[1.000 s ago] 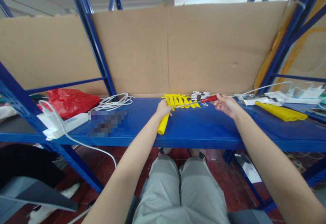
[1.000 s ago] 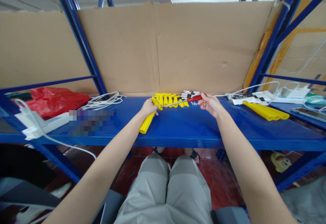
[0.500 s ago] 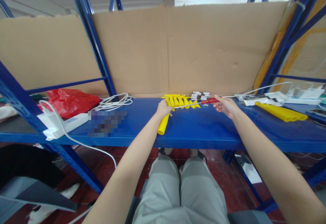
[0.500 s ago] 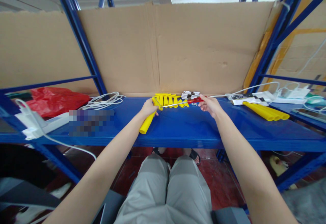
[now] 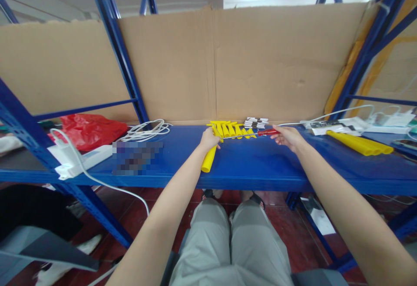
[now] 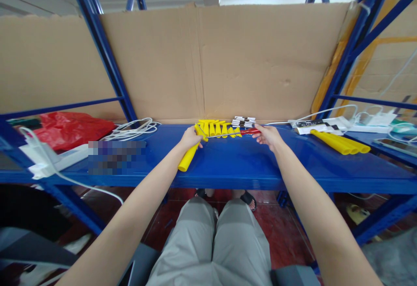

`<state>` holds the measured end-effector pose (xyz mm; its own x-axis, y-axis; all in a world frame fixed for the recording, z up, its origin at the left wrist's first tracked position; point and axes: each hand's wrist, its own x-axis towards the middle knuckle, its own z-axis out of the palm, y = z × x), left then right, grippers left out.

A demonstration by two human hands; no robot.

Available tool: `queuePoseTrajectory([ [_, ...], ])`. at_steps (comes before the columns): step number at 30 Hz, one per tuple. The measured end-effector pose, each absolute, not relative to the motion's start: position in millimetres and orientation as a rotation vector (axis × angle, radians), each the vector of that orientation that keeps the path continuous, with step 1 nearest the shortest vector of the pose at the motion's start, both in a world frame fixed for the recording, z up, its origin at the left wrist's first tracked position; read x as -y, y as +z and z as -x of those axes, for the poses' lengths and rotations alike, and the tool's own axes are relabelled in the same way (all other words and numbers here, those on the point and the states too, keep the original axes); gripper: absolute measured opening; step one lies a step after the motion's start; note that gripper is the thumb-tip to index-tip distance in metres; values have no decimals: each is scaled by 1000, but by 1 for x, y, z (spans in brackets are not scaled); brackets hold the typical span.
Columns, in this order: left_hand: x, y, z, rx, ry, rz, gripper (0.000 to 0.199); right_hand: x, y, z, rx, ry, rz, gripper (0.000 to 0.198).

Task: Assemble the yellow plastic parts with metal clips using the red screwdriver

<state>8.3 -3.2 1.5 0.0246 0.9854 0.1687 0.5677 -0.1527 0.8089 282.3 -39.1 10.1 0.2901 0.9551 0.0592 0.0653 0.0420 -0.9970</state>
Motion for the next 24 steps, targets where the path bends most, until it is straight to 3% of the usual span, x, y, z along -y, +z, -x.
queuePoseTrajectory([
  [8, 5, 2, -8, -1575, 1017, -1791, 36, 42, 14, -280, 1047, 876, 1341, 32],
  [16, 8, 4, -9, -1577, 1018, -1797, 37, 47, 19, -282, 1148, 967, 1092, 17],
  [24, 6, 3, -8, -1558, 1023, -1794, 35, 42, 14, -286, 1194, 883, 1142, 25],
])
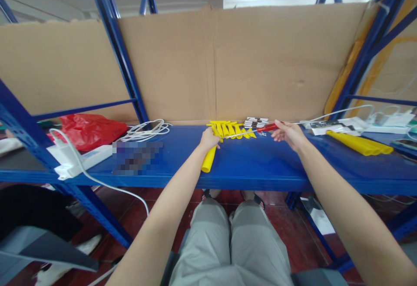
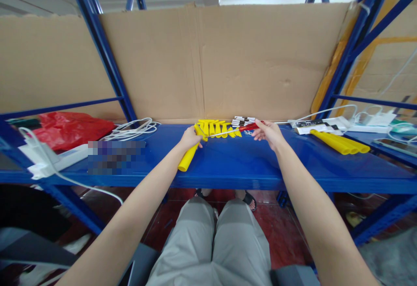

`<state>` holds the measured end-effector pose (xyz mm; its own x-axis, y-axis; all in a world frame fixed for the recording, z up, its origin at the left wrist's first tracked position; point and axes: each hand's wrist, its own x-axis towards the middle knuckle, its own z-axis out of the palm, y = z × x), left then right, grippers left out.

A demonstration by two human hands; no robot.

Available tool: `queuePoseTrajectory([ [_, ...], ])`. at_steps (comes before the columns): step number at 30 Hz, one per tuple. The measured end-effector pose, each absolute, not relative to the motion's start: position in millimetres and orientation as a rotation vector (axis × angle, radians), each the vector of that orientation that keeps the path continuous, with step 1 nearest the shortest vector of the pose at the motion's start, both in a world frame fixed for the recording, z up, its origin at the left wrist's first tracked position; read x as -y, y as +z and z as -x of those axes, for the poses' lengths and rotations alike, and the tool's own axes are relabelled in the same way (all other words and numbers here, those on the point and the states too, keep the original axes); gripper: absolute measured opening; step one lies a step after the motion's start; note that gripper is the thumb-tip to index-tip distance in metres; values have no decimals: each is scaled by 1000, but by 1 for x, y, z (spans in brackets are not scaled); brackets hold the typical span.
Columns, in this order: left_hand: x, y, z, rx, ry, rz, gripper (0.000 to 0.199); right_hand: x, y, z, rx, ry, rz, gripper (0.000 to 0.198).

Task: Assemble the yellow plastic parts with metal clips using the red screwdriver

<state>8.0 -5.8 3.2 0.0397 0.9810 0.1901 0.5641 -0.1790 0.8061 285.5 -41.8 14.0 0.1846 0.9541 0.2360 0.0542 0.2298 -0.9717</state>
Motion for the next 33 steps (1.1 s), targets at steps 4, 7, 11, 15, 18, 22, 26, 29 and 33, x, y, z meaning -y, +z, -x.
queuePoseTrajectory([
  [4, 5, 3, -8, -1562, 1021, -1787, 36, 44, 16, -284, 1188, 884, 1152, 27],
  [7, 6, 3, -8, -1558, 1023, -1788, 36, 46, 16, -282, 1176, 886, 1172, 24],
  [11, 7, 4, -8, -1582, 1021, -1782, 39, 47, 16, -280, 1184, 897, 1200, 19],
  [15, 7, 4, -8, -1589, 1024, -1780, 40, 47, 17, -279, 1157, 920, 1201, 13],
  [18, 8, 4, -9, -1587, 1016, -1788, 39, 46, 17, -279, 1127, 947, 1185, 13],
  [22, 7, 4, -9, -1591, 1005, -1783, 39, 45, 17, -279, 1110, 954, 1183, 13],
  [26, 6, 3, -9, -1567, 1014, -1784, 38, 47, 17, -279, 1126, 937, 1190, 15],
  [29, 4, 2, -8, -1565, 1024, -1782, 37, 47, 16, -280, 1133, 901, 1201, 17],
  [33, 5, 2, -9, -1571, 1022, -1784, 37, 46, 14, -281, 1147, 868, 1230, 24],
])
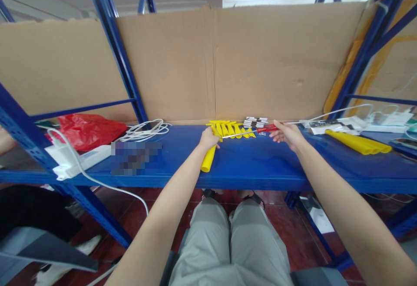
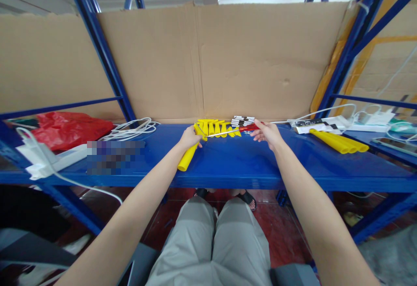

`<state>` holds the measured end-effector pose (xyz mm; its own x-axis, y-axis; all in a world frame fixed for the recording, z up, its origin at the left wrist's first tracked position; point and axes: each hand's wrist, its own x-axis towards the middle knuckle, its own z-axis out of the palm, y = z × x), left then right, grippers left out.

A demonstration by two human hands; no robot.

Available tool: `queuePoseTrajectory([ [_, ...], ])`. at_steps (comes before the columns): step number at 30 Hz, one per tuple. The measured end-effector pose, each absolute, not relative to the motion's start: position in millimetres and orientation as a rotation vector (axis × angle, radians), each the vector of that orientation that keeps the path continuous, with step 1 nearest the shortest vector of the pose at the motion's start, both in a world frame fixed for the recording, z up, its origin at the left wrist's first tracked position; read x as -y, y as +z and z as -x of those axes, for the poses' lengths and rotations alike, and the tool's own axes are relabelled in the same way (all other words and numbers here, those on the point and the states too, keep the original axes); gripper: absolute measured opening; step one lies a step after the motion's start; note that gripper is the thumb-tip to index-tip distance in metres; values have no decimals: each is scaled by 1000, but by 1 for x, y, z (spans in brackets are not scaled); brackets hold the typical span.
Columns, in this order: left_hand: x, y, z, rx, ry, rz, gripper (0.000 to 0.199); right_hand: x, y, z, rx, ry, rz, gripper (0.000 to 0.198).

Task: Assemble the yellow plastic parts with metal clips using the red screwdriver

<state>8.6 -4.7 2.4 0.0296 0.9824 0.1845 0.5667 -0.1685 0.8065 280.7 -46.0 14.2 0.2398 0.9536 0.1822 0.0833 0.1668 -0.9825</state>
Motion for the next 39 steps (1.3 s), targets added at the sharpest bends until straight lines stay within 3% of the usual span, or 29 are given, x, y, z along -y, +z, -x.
queuePoseTrajectory([
  [24, 4, 2, -10, -1593, 1021, -1758, 42, 40, 14, -286, 950, 925, 1318, 24],
  [39, 8, 5, -11, -1584, 1053, -1740, 37, 17, -4, -314, 939, 1160, 1527, 20],
])
